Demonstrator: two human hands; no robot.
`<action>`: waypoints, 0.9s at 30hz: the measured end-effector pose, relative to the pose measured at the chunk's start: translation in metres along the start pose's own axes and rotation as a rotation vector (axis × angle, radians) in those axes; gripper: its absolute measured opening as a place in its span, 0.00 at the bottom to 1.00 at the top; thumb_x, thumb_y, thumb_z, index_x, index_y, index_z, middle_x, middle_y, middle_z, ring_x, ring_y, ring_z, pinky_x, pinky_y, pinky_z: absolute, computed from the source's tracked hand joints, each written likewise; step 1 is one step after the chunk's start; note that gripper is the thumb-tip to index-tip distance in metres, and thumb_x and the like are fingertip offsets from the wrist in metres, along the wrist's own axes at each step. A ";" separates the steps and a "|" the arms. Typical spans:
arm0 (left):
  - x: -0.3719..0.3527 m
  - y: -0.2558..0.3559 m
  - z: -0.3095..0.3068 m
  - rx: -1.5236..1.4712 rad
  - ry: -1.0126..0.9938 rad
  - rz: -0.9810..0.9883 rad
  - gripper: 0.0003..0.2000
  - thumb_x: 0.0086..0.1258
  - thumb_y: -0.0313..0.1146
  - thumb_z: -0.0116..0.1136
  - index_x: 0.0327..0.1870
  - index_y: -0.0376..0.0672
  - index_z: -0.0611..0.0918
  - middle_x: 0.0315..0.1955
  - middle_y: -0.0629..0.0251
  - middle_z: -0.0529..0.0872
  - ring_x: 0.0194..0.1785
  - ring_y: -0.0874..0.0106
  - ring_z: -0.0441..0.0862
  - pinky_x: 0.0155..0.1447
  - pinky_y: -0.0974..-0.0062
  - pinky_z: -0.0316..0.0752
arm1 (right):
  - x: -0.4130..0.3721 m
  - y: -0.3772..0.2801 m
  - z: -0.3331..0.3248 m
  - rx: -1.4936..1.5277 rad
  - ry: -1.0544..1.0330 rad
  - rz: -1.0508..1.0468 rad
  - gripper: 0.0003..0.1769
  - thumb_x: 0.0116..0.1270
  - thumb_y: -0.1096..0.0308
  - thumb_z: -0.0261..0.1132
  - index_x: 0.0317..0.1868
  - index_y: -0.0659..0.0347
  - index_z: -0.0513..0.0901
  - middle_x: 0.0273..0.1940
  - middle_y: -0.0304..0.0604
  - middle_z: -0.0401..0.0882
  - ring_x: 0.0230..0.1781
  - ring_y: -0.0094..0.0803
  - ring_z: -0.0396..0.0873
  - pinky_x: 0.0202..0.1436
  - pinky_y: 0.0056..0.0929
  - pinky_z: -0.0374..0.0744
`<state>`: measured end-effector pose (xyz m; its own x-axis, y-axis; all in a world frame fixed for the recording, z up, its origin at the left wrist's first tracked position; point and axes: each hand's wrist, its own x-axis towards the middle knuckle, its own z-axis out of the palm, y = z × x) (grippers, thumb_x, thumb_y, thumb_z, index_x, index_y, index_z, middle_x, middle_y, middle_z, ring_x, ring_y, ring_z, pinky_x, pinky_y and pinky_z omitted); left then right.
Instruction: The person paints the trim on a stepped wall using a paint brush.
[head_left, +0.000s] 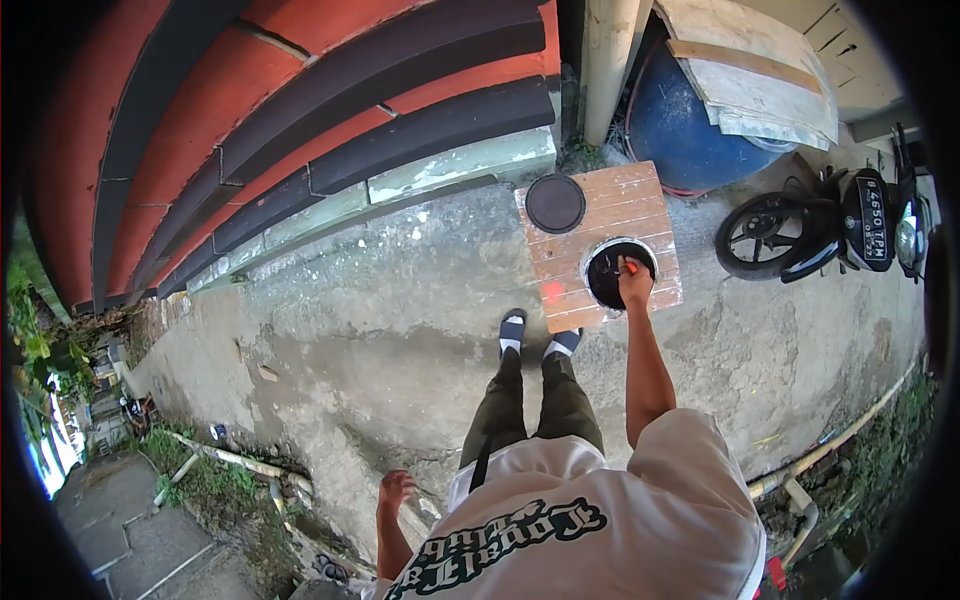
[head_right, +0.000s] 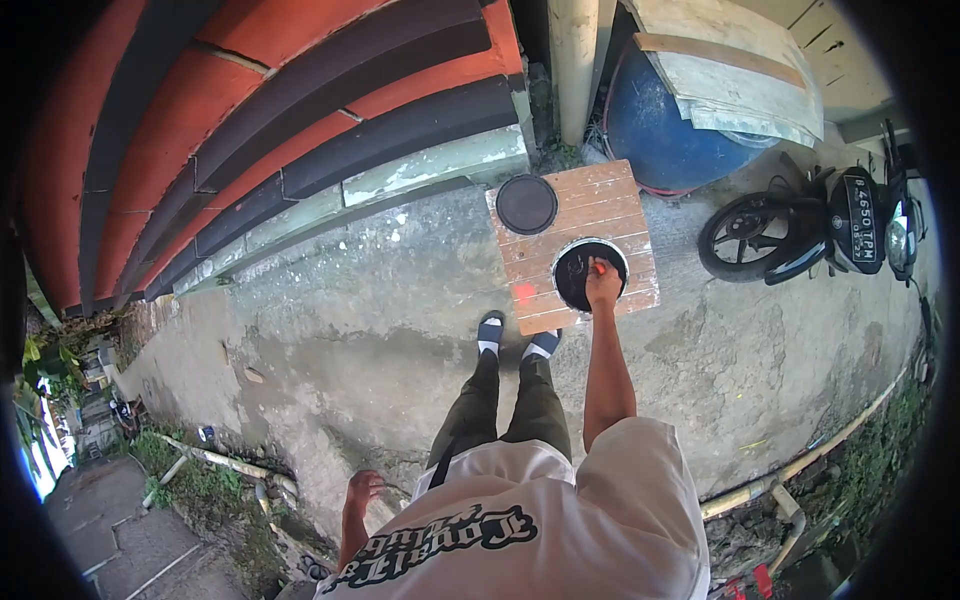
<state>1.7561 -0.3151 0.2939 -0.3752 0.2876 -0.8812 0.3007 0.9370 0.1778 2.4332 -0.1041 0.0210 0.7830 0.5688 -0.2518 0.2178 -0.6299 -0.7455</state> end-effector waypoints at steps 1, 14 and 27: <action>0.006 0.005 0.001 -0.014 -0.002 0.025 0.15 0.76 0.41 0.48 0.55 0.43 0.80 0.46 0.57 0.87 0.42 0.63 0.87 0.45 0.64 0.80 | -0.008 0.001 -0.006 0.095 0.002 0.030 0.14 0.67 0.63 0.70 0.51 0.60 0.87 0.39 0.53 0.88 0.41 0.44 0.88 0.46 0.36 0.84; 0.080 0.114 0.073 0.044 -0.196 0.343 0.14 0.76 0.41 0.48 0.53 0.47 0.81 0.44 0.61 0.89 0.40 0.68 0.87 0.40 0.67 0.78 | -0.122 -0.056 -0.137 1.213 0.059 0.370 0.16 0.73 0.64 0.62 0.52 0.69 0.77 0.50 0.56 0.82 0.49 0.43 0.86 0.59 0.37 0.85; 0.083 0.136 0.070 0.059 -0.193 0.320 0.13 0.72 0.36 0.52 0.53 0.45 0.82 0.44 0.59 0.88 0.40 0.64 0.86 0.38 0.63 0.77 | -0.139 -0.066 -0.161 1.392 0.009 0.568 0.23 0.67 0.61 0.64 0.56 0.69 0.77 0.56 0.51 0.78 0.57 0.40 0.81 0.67 0.32 0.81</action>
<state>1.8271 -0.1777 0.2142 -0.0837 0.5157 -0.8526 0.4283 0.7912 0.4365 2.4032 -0.2267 0.2048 0.5751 0.4221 -0.7007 -0.8161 0.2360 -0.5276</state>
